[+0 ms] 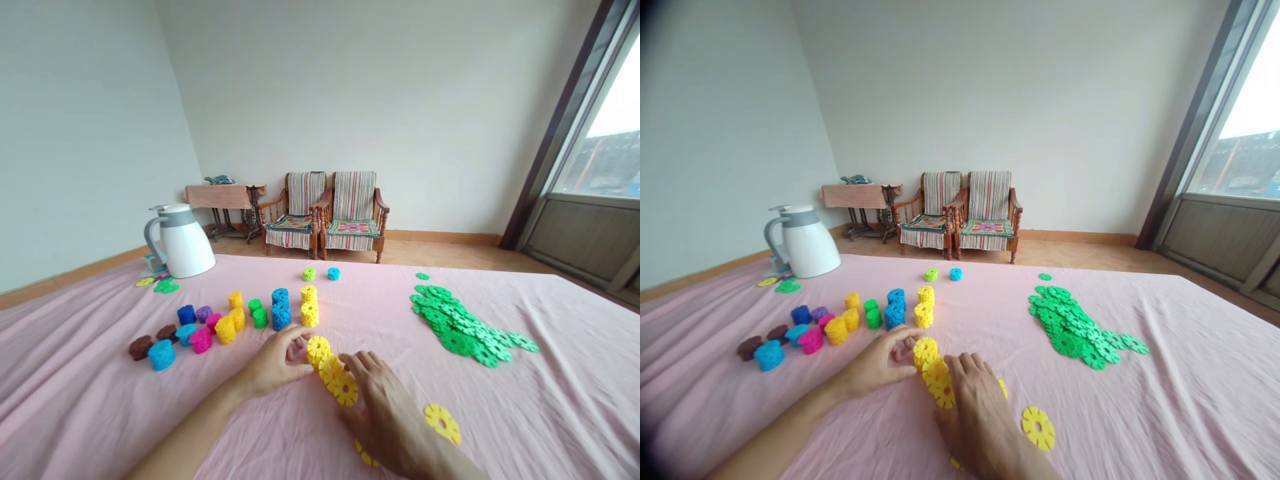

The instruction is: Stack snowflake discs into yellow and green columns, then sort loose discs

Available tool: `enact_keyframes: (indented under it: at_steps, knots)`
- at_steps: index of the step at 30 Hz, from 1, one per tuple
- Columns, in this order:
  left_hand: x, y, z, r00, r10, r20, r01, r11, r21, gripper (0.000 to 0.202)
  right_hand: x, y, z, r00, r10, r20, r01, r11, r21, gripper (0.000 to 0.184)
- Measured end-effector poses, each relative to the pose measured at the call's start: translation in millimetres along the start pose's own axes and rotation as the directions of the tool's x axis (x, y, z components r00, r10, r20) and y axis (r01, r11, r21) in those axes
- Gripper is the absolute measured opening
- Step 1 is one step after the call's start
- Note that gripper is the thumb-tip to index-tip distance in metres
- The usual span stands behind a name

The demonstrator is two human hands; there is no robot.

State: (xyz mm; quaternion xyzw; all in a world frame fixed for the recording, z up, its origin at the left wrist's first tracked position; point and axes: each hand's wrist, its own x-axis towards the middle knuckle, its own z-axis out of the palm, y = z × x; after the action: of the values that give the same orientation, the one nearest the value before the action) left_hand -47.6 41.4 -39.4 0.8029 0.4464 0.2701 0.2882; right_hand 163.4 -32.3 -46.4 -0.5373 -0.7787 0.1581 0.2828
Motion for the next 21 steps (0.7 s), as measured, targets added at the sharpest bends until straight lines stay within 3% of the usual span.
enact_keyframes:
  at_steps: [3,8,15,21]
  knots:
    - [1,-2,1.1,0.999,0.037,0.006,-0.037,0.999,-0.011,0.059,4,8,7,1.0,0.005,0.014,-0.006,0.999,0.052,0.06]
    - [1,-7,2.8,0.995,0.104,0.013,-0.102,0.99,-0.095,0.055,18,18,8,0.998,-0.016,0.062,0.004,0.983,0.183,0.062]
    - [1,-6,5.1,0.993,0.113,-0.016,-0.114,0.988,-0.107,0.05,26,13,6,0.999,0.035,0.026,-0.04,0.969,0.244,0.039]
    - [2,-7,5.7,0.993,0.113,-0.024,-0.114,0.991,-0.071,0.048,25,6,-7,0.994,0.046,0.095,-0.073,0.949,0.307,0.011]
